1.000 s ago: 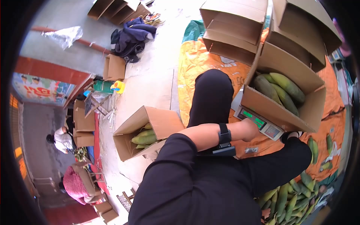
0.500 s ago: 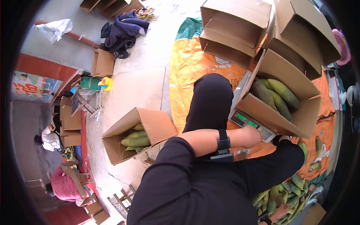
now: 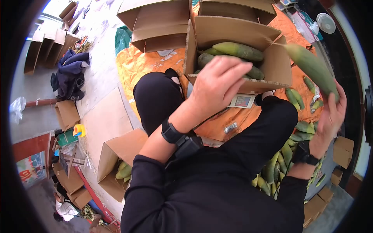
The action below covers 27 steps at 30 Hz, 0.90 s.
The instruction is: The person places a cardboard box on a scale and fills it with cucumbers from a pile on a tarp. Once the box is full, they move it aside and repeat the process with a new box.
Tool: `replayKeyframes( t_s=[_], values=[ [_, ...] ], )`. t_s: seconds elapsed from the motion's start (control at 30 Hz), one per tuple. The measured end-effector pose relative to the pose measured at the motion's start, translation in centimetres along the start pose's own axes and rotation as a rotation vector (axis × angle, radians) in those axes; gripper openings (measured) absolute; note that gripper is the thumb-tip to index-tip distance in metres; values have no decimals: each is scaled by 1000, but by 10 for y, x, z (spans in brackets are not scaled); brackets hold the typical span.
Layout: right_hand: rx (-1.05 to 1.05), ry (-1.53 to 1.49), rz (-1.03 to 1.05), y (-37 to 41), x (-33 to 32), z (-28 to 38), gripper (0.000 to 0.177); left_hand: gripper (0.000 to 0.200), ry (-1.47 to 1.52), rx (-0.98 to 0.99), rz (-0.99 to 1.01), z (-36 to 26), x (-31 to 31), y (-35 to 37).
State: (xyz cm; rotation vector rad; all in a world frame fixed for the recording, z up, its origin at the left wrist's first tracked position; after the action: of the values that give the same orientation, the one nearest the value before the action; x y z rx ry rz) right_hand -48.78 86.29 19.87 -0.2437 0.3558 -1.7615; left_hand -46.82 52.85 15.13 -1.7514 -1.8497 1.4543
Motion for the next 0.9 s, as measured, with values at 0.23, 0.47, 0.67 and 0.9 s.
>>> replayKeyframes(
  t_s=[0.23,0.47,0.67,0.9],
  values=[
    [249,2,331,2,117,-80,31,35,-116,-104,11,29,5,-12],
    [133,284,264,9,94,-100,20,27,-142,-98,83,33,14,11],
    [137,205,64,0,55,-112,18,21,-148,-17,112,13,8,27],
    [130,240,-12,1,32,-115,19,25,-97,-70,363,-21,28,82]
  ],
)
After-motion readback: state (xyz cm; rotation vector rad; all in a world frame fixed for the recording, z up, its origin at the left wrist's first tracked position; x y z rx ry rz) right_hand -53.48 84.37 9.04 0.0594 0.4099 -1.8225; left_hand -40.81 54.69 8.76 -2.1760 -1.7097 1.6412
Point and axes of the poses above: each hand's wrist, its own y-axis away from the middle knuckle, its own x-axis out of the palm, z = x × y, the point moved 4 cm from there along -y, towards the middle knuckle, and after that the axes turned 1 degree about -y, right-handed, at the moved point
